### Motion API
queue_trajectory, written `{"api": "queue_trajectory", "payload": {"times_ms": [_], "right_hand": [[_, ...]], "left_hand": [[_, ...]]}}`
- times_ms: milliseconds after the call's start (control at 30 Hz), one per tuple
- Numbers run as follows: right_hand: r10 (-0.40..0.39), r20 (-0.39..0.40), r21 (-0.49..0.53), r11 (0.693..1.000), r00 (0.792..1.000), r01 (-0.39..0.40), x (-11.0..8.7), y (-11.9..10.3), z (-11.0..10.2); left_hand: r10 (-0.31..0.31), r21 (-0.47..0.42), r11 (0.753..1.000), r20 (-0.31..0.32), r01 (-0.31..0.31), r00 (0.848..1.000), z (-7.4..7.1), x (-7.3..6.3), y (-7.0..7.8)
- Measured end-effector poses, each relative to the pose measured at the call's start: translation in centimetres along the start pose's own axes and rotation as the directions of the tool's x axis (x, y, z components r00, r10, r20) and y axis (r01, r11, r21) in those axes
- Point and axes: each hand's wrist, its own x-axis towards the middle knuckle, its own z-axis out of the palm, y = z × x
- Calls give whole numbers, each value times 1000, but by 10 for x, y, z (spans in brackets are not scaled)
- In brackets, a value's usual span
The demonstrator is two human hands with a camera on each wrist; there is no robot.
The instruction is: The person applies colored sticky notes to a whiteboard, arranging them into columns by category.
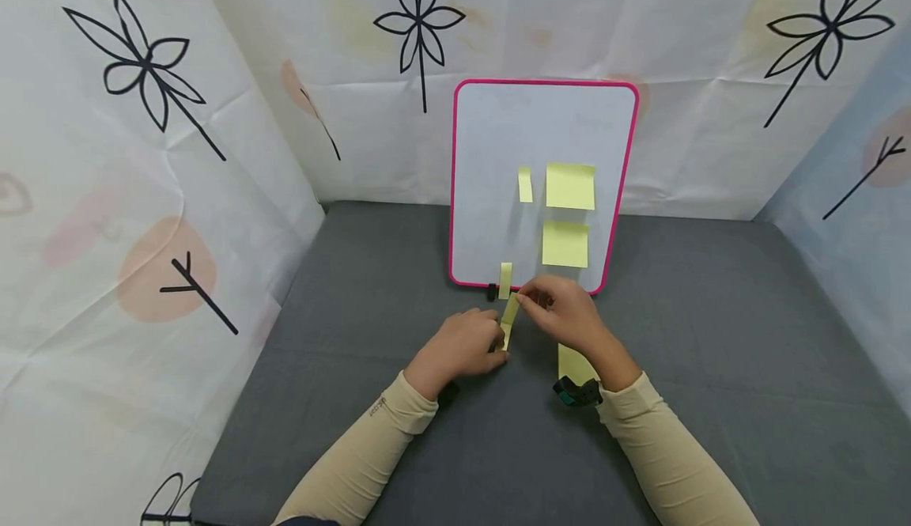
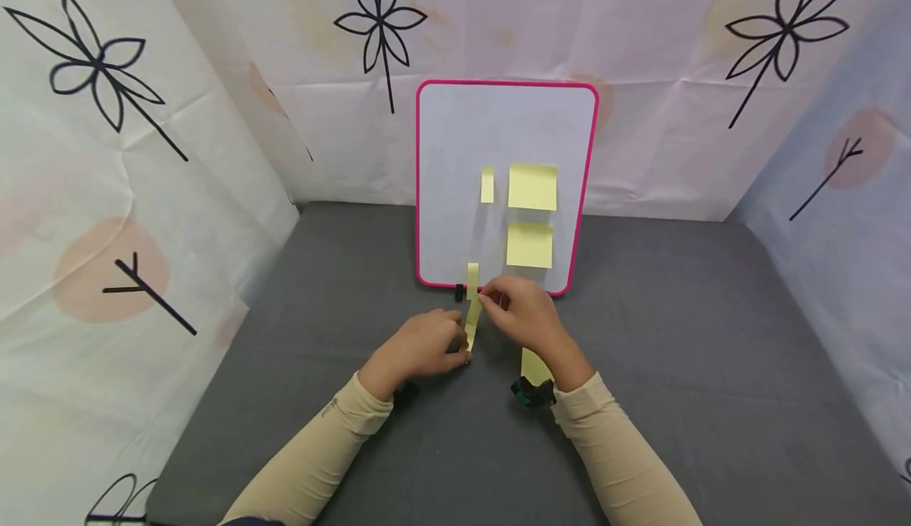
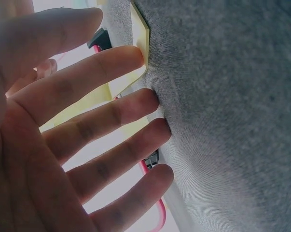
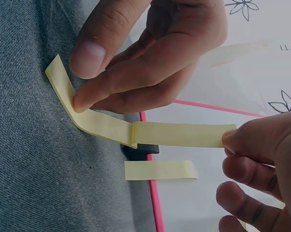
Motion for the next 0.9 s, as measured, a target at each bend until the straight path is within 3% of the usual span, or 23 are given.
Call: {"api": "queue_trajectory", "payload": {"times_ms": [233, 467, 900], "right_hand": [[-29, -81, 18, 999, 996, 31, 2, -1, -3], [-75, -193, 40, 996, 978, 84, 5, -5, -6], [-97, -292, 96, 987, 951, 131, 17, -3, -15]], "left_hand": [[8, 2, 1000, -4, -8, 1000, -2, -1, 1], [11, -3, 1000, -9, -11, 1000, -2, -1, 0], [9, -19, 1000, -3, -9, 1000, -2, -2, 1]]}}
